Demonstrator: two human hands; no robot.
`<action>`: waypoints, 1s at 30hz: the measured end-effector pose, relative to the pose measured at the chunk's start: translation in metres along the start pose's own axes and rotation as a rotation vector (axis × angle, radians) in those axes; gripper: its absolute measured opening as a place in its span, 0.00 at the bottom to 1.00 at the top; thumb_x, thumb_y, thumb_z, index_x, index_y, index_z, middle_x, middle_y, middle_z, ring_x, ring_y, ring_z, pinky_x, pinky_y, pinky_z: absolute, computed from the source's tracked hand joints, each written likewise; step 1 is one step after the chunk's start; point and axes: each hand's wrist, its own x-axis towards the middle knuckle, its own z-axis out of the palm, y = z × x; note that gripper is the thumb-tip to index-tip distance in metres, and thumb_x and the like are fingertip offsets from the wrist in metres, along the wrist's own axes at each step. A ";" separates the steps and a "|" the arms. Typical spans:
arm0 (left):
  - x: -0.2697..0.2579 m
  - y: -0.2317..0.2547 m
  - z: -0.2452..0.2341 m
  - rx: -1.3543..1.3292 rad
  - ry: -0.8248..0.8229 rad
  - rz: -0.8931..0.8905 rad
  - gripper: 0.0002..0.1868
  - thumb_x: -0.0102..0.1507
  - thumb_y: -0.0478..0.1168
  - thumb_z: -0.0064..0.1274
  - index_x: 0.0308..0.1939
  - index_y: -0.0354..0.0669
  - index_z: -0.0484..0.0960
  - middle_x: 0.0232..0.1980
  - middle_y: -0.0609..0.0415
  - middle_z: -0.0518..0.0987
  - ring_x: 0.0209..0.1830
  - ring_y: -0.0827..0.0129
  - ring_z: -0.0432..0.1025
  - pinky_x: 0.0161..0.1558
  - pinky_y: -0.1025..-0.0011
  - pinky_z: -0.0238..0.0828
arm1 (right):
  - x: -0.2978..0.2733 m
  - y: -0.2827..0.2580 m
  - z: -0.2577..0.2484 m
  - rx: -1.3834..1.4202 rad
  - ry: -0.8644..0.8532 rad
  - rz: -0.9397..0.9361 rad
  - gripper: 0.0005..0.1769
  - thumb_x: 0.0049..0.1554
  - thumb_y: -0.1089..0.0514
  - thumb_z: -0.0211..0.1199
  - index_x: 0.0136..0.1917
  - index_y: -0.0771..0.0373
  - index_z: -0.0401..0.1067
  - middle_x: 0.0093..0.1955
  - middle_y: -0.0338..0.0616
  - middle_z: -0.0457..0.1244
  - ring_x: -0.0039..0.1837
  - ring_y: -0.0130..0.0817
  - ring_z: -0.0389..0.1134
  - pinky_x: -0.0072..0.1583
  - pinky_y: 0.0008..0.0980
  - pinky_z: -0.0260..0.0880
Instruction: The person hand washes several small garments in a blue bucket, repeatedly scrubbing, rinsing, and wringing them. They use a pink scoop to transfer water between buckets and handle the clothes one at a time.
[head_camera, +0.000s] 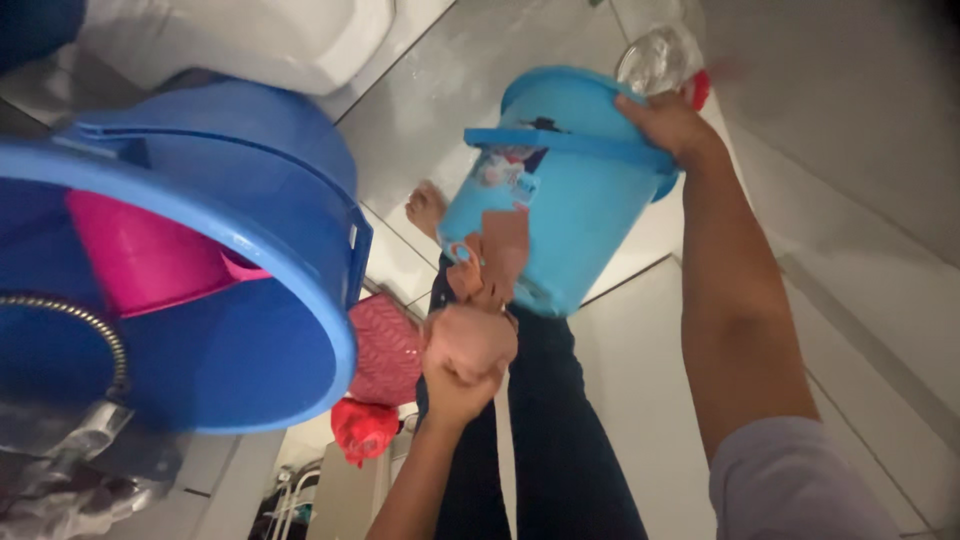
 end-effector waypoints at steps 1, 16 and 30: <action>-0.001 0.014 -0.001 0.107 0.011 0.072 0.34 0.50 0.28 0.65 0.61 0.42 0.73 0.52 0.44 0.81 0.53 0.60 0.79 0.58 0.62 0.77 | 0.000 0.008 -0.003 -0.064 -0.010 -0.041 0.47 0.59 0.30 0.61 0.68 0.77 0.65 0.71 0.69 0.55 0.69 0.56 0.62 0.65 0.45 0.65; -0.014 0.147 0.002 -0.156 0.140 0.146 0.43 0.50 0.35 0.70 0.64 0.35 0.59 0.53 0.46 0.77 0.54 0.63 0.77 0.57 0.65 0.76 | -0.155 -0.027 -0.042 -0.174 0.064 -0.038 0.41 0.56 0.28 0.62 0.52 0.74 0.76 0.47 0.59 0.70 0.47 0.46 0.74 0.52 0.44 0.73; 0.026 0.380 -0.034 0.267 -0.019 0.243 0.49 0.50 0.55 0.71 0.71 0.45 0.68 0.61 0.42 0.80 0.59 0.45 0.73 0.58 0.55 0.73 | -0.509 -0.144 0.022 -0.995 0.408 -0.993 0.07 0.44 0.62 0.61 0.37 0.52 0.76 0.34 0.37 0.63 0.43 0.39 0.66 0.45 0.42 0.62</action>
